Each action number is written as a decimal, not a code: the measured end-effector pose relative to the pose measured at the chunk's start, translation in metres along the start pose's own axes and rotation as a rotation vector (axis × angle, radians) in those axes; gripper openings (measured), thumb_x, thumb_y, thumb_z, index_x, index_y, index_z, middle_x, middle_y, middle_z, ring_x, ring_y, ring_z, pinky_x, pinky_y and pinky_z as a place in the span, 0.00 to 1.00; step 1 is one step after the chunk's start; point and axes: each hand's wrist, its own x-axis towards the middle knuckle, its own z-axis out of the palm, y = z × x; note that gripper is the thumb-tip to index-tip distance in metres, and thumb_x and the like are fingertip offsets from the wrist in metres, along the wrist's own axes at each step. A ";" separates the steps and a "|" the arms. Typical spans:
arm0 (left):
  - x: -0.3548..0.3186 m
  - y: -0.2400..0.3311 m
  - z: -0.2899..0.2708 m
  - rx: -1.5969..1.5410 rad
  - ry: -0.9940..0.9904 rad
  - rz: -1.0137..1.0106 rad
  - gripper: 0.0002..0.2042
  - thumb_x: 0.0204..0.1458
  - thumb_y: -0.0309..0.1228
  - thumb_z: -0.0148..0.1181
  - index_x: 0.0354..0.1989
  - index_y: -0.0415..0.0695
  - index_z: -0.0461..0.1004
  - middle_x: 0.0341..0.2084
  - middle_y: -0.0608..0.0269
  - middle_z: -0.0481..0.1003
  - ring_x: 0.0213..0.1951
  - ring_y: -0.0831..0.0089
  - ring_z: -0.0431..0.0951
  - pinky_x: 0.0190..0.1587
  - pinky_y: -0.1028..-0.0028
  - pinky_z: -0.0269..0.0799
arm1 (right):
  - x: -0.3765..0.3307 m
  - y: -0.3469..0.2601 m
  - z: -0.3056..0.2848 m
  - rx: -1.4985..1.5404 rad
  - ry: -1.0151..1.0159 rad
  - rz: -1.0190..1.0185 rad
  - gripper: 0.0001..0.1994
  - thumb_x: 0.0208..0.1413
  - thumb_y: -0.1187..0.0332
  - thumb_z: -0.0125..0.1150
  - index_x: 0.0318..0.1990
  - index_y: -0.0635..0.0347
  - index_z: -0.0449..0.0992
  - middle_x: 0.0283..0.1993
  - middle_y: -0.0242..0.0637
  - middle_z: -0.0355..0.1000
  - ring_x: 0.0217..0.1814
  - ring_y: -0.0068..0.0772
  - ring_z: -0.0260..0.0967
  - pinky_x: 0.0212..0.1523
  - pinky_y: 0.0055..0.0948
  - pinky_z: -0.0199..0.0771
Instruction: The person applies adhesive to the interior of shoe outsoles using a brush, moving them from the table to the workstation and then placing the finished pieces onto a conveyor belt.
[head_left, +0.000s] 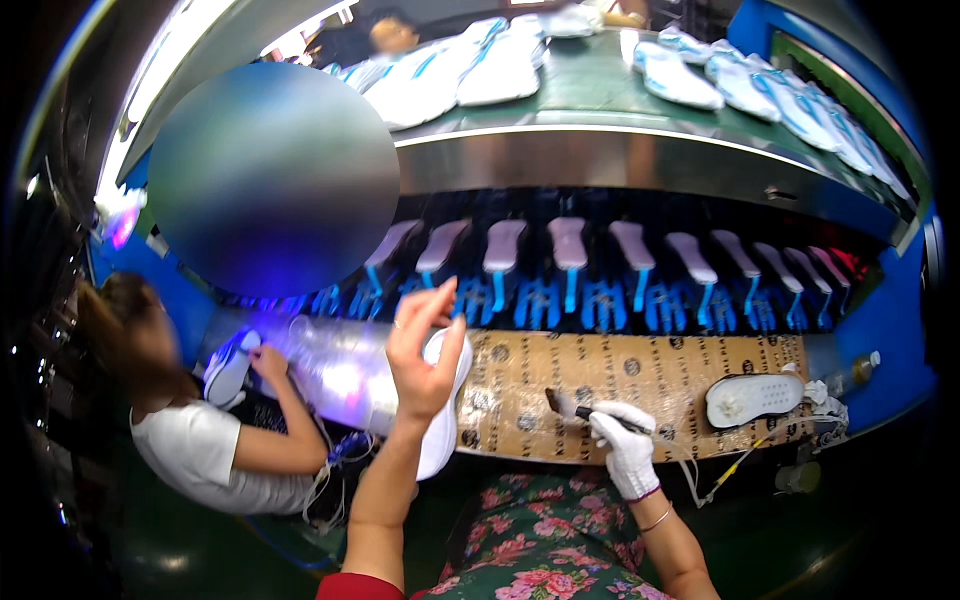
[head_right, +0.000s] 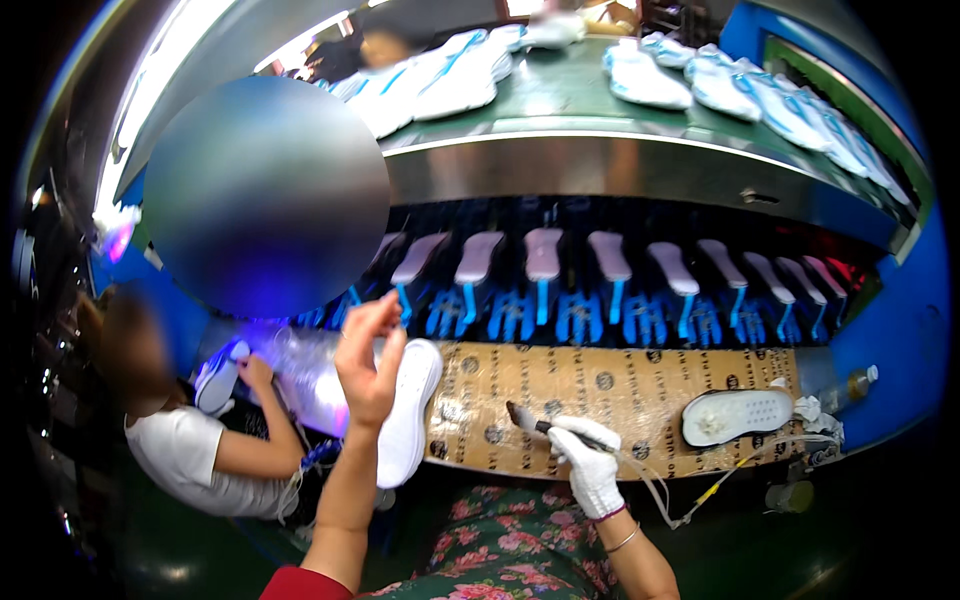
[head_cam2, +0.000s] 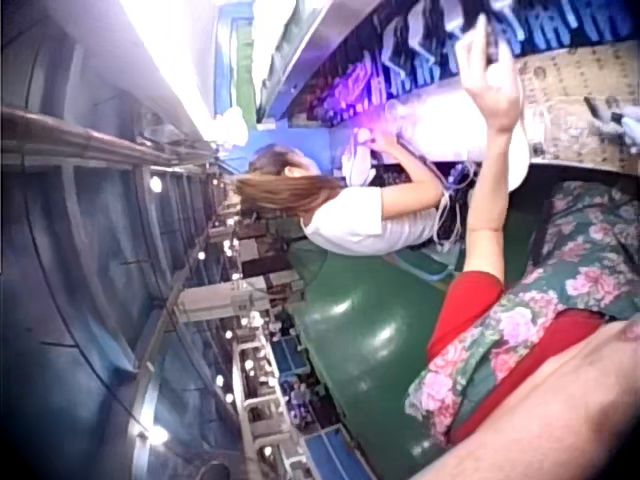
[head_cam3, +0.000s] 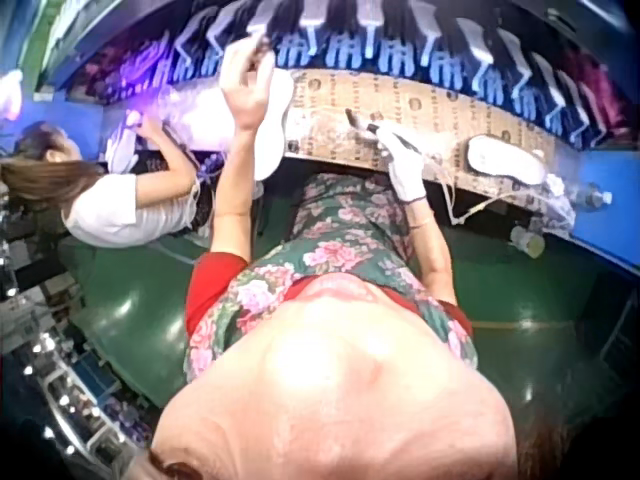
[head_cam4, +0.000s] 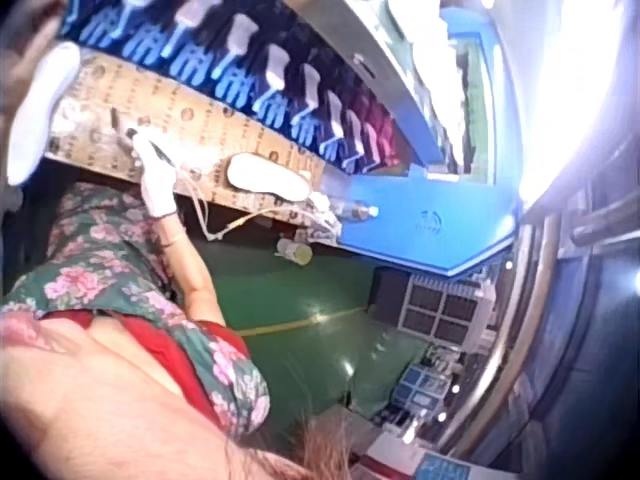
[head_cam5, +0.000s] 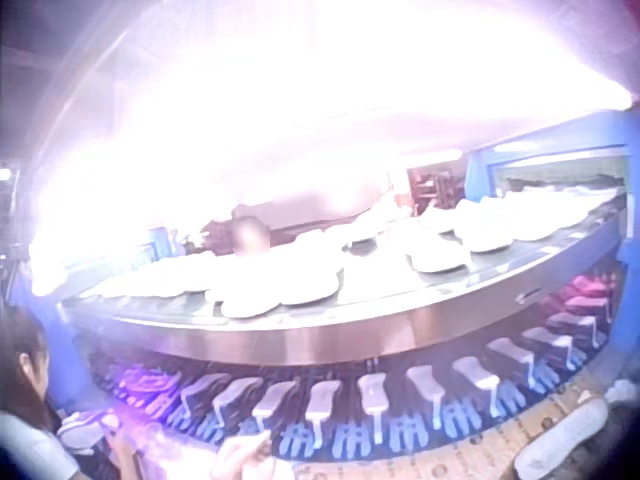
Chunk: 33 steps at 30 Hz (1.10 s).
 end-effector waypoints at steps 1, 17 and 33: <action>0.032 -0.004 0.013 0.035 0.026 0.095 0.24 0.51 0.20 0.62 0.60 0.38 0.74 0.43 0.56 0.75 0.38 0.70 0.76 0.40 0.74 0.73 | 0.004 0.001 0.000 0.026 0.003 0.020 0.07 0.53 0.78 0.69 0.41 0.65 0.84 0.34 0.34 0.81 0.28 0.19 0.75 0.27 0.17 0.72; 0.184 -0.017 0.029 -0.173 0.056 0.042 0.10 0.63 0.25 0.56 0.49 0.37 0.76 0.37 0.59 0.78 0.35 0.76 0.81 0.37 0.76 0.78 | 0.016 -0.001 -0.039 0.224 0.171 -0.061 0.09 0.56 0.80 0.64 0.44 0.68 0.79 0.27 0.33 0.74 0.24 0.20 0.68 0.23 0.18 0.64; 0.120 0.001 -0.007 -0.439 0.424 0.169 0.19 0.53 0.29 0.60 0.52 0.42 0.65 0.47 0.58 0.72 0.43 0.70 0.77 0.45 0.73 0.76 | 0.042 -0.011 -0.048 0.258 0.296 -0.107 0.17 0.62 0.71 0.63 0.57 0.62 0.75 0.42 0.31 0.75 0.23 0.09 0.63 0.20 0.06 0.62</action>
